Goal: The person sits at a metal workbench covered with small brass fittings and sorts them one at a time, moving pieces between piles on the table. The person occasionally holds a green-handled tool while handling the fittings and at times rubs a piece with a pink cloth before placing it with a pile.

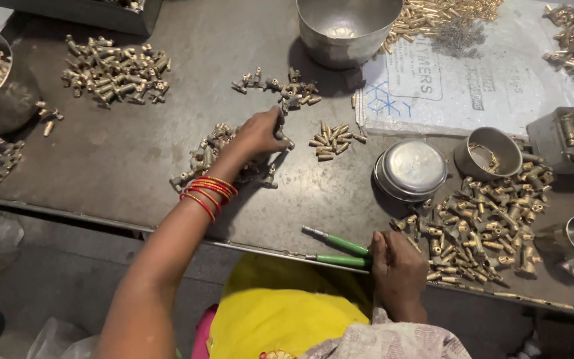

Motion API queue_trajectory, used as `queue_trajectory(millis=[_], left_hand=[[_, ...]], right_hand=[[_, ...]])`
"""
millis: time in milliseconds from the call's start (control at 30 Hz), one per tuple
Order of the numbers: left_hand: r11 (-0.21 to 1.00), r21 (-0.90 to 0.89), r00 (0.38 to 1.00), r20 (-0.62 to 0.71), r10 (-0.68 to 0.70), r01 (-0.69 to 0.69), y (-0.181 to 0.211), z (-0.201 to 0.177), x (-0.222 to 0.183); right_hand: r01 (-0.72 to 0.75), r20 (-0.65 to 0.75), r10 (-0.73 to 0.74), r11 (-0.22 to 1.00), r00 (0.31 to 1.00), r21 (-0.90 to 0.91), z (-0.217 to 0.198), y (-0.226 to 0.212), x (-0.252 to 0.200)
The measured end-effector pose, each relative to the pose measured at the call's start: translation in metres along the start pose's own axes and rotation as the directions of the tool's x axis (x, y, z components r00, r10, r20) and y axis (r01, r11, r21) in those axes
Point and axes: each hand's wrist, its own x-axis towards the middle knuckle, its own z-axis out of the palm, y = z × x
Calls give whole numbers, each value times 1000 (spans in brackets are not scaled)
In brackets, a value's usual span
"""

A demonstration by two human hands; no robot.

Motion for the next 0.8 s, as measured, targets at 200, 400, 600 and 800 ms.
queue_trajectory(millis=[200, 400, 600, 800], left_hand=[[988, 150, 968, -244, 60, -24, 51, -28, -56], [957, 287, 983, -184, 21, 33, 47, -16, -89], [993, 82, 953, -284, 106, -86, 68, 14, -45], [982, 91, 936, -299, 187, -168, 68, 71, -7]], right_hand=[[36, -11, -36, 999, 999, -9, -2, 4, -2], [-1, -18, 1, 1000, 1000, 20, -3, 0, -1], [112, -64, -112, 994, 992, 1, -5, -3, 1], [90, -72, -88, 996, 993, 17, -2, 9, -2]])
